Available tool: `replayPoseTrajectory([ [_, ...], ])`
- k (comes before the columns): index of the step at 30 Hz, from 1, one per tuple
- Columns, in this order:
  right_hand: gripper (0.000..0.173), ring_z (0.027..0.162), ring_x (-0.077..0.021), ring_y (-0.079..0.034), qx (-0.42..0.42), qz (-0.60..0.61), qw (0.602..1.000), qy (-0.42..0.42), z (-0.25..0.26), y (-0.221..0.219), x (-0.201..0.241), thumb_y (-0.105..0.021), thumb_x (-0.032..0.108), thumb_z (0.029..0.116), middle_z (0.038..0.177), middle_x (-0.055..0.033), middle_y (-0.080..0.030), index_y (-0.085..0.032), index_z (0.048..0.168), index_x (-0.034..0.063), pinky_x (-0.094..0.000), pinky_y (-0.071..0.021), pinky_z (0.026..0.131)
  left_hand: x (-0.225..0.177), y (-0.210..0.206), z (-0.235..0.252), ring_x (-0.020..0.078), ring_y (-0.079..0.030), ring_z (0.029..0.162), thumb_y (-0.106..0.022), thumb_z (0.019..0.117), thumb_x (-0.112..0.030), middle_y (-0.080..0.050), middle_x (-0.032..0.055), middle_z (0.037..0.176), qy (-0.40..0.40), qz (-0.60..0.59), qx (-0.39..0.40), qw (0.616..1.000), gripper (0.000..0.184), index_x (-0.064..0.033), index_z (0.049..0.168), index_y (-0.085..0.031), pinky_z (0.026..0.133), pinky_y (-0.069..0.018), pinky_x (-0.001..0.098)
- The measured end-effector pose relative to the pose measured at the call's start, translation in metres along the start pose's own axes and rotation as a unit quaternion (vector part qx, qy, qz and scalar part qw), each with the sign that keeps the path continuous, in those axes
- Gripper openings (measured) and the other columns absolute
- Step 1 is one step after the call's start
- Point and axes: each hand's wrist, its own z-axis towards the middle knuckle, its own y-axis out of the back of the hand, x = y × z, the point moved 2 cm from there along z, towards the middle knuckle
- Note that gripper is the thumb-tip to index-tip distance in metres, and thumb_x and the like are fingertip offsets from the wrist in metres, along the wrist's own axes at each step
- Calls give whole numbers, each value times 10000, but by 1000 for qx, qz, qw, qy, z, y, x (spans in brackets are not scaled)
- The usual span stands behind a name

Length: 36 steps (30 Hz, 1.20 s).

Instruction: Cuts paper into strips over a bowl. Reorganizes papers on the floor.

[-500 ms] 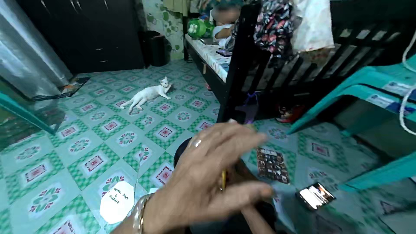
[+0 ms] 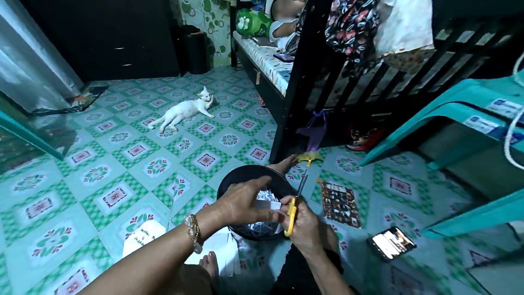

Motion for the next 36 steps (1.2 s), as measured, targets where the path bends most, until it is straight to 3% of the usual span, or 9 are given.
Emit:
replayPoseTrajectory([
  [3, 288, 712, 91, -594, 20, 12, 999, 38, 1, -9, 3, -702, -12, 807, 808, 52, -661, -610, 1067, -95, -91, -508, 687, 1, -9, -1, 421, -556, 1296, -676, 998, -297, -624, 224, 1359, 32, 52, 57, 997, 563, -19, 1465, -530, 1100, -319, 687],
  [6, 283, 734, 84, -609, 6, 0, 998, 58, 3, -15, 6, -703, -13, 798, 833, 26, -675, -614, 1052, -101, -91, -517, 704, 4, -12, -2, 439, -599, 1224, -573, 1058, -271, -670, 245, 1257, 24, 87, 62, 994, 387, -7, 1331, -651, 1065, -358, 679],
  [10, 306, 713, 79, -642, -33, -11, 998, 52, 8, -13, 6, -717, -13, 796, 810, 50, -708, -591, 1069, -73, -106, -535, 684, 12, -12, -2, 453, -615, 1173, -491, 1094, -241, -668, 279, 1203, 31, 83, 62, 994, 377, 38, 1292, -648, 1015, -412, 651],
  [15, 301, 699, 86, -637, -67, 12, 997, 45, 11, -15, 9, -715, -38, 784, 800, 81, -696, -588, 1056, -51, -97, -534, 670, 16, -11, -3, 361, -626, 929, -553, 1064, -183, -663, 259, 978, 33, -4, -1, 999, 322, 113, 1045, -677, 868, -471, 514],
  [21, 298, 637, 0, -686, -38, 42, 997, -60, 10, -8, 9, -670, -97, 817, 755, 63, -712, -559, 1085, -28, -179, -587, 619, 27, -8, -2, 339, -641, 914, -542, 1068, -184, -677, 246, 966, -4, -9, -47, 999, 325, 110, 1062, -681, 863, -482, 492],
  [27, 266, 589, -48, -652, 161, -16, 959, -234, -18, 16, 22, -597, 75, 964, 775, -2, -703, -543, 1193, -48, -213, -559, 572, 42, 0, -2, 306, -625, 864, -555, 1068, -240, -667, 230, 932, 18, -24, -94, 995, 366, 104, 1057, -677, 846, -483, 471],
  [31, 331, 603, -9, -627, 234, -45, 939, -249, -37, 22, 24, -624, 114, 952, 774, 31, -689, -566, 1230, -58, -182, -538, 592, 46, 1, 0, 300, -619, 837, -553, 1068, -270, -661, 217, 899, 10, -12, -105, 994, 390, 99, 1037, -676, 820, -482, 472],
  [36, 371, 605, 4, -606, 277, -54, 929, -240, -41, 21, 28, -634, 166, 957, 761, 36, -664, -564, 1237, -66, -169, -522, 600, 45, 1, 1, 329, -642, 891, -572, 1059, -250, -681, 234, 945, -3, -2, -93, 996, 364, 95, 1076, -686, 859, -486, 495],
])
